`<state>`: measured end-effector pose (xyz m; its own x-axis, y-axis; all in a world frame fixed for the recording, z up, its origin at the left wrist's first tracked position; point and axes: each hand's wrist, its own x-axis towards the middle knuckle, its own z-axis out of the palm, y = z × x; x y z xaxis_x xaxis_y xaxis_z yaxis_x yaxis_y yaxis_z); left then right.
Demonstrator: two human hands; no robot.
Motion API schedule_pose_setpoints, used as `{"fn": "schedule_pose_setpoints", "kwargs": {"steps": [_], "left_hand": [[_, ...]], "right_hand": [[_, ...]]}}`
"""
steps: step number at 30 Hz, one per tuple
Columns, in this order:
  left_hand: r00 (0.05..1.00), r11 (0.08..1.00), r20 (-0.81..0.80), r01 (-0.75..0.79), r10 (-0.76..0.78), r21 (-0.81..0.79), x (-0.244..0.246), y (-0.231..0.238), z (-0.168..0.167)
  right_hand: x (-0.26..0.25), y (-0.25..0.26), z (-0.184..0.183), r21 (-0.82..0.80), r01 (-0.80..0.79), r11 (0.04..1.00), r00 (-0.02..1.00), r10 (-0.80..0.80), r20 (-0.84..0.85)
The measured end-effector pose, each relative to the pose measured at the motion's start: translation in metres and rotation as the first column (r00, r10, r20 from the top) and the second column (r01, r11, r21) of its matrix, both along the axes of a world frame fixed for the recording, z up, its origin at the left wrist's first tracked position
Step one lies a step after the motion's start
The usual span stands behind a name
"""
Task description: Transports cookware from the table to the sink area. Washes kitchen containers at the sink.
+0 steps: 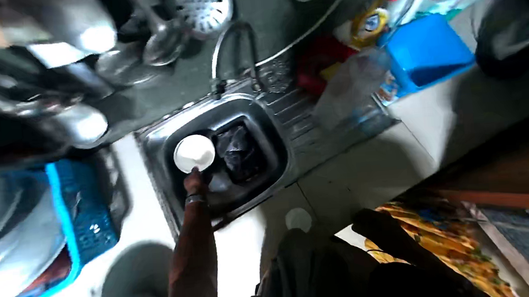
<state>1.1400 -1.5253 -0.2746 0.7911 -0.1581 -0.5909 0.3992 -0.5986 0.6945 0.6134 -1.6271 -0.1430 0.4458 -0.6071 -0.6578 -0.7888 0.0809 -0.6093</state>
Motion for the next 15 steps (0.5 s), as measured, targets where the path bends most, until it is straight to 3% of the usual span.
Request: {"fn": "schedule_pose_setpoints", "kwargs": {"steps": [4, 8, 11, 13, 15], "left_hand": [[0.985, 0.944, 0.09, 0.116, -0.15, 0.309, -0.001, -0.012, 0.007], [0.982, 0.937, 0.133, 0.079, -0.131, 0.341, -0.006, 0.002, 0.031], [0.986, 0.988, 0.148, 0.055, -0.076, 0.145, -0.015, 0.015, 0.068], [0.985, 0.996, 0.164, -0.048, 0.06, -0.079, -0.011, 0.027, 0.081], [0.973, 0.97, 0.158, -0.136, 0.169, -0.202, -0.007, 0.039, 0.095]], "right_hand": [[-0.008, 0.014, -0.016, 0.011, 0.15, 0.989, 0.988, -0.15, 0.04], [-0.005, 0.008, -0.018, 0.04, 0.079, 0.996, 0.997, -0.078, -0.023], [-0.008, 0.006, -0.018, 0.06, 0.068, 0.996, 0.995, -0.063, -0.081], [-0.005, 0.003, -0.021, 0.099, 0.04, 0.994, 0.994, -0.029, -0.104], [0.001, -0.001, -0.019, 0.155, 0.019, 0.988, 0.997, -0.006, -0.082]]}}
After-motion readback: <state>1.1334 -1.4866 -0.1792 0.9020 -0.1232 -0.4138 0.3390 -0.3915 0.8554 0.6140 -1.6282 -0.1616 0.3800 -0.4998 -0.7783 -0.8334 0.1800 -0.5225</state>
